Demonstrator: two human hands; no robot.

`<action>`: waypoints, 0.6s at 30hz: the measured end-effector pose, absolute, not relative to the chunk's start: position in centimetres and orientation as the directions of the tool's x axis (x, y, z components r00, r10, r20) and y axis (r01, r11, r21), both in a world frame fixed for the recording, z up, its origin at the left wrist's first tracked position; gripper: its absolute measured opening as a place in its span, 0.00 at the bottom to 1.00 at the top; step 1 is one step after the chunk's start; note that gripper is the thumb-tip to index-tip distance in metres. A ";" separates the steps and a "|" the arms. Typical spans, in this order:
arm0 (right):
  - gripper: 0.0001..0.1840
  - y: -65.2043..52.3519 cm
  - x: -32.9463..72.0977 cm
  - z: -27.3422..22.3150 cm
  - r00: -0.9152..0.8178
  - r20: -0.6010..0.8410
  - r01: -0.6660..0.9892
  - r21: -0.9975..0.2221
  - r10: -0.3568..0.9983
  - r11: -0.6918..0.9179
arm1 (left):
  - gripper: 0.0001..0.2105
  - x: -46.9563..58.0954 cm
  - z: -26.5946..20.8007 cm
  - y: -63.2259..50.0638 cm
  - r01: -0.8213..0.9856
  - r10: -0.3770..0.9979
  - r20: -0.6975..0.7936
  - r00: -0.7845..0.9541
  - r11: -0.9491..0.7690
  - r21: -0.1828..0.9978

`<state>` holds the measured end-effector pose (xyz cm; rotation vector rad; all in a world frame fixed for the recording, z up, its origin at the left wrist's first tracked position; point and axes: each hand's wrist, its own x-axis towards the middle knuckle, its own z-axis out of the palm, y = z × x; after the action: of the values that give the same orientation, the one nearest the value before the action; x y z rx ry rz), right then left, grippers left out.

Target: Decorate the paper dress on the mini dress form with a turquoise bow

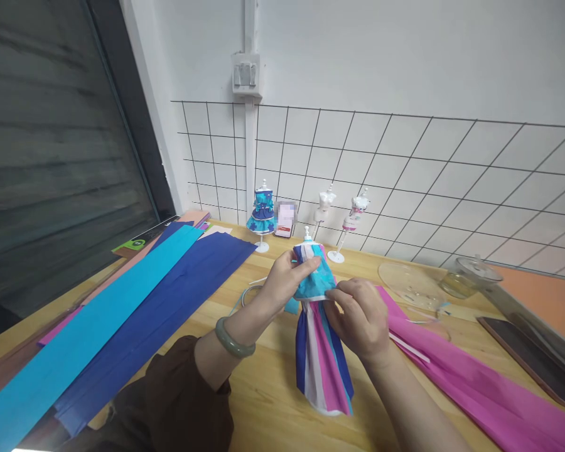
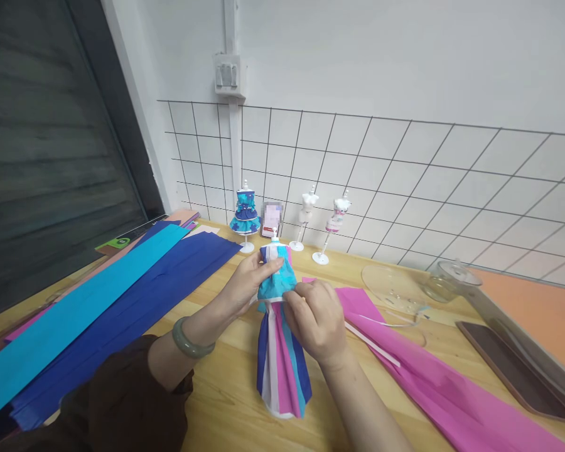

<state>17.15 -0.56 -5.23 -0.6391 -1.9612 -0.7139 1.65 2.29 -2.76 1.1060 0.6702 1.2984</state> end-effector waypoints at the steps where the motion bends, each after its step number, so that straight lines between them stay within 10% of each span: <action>1: 0.16 -0.5 17.1 -5.2 -0.443 0.886 0.687 0.235 0.140 0.687 | 0.16 1.6 -2.8 2.3 -0.418 0.962 0.186 0.199 -0.089 0.904; 18: 0.14 -0.9 17.1 -5.2 -0.351 0.923 0.727 0.164 0.157 0.667 | 0.16 2.1 -3.1 1.8 -0.371 0.957 0.208 0.204 -0.121 0.921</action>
<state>17.13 -0.86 -5.20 -0.6972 -1.8665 -0.7039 2.11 1.81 -3.05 1.1581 0.6825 1.2978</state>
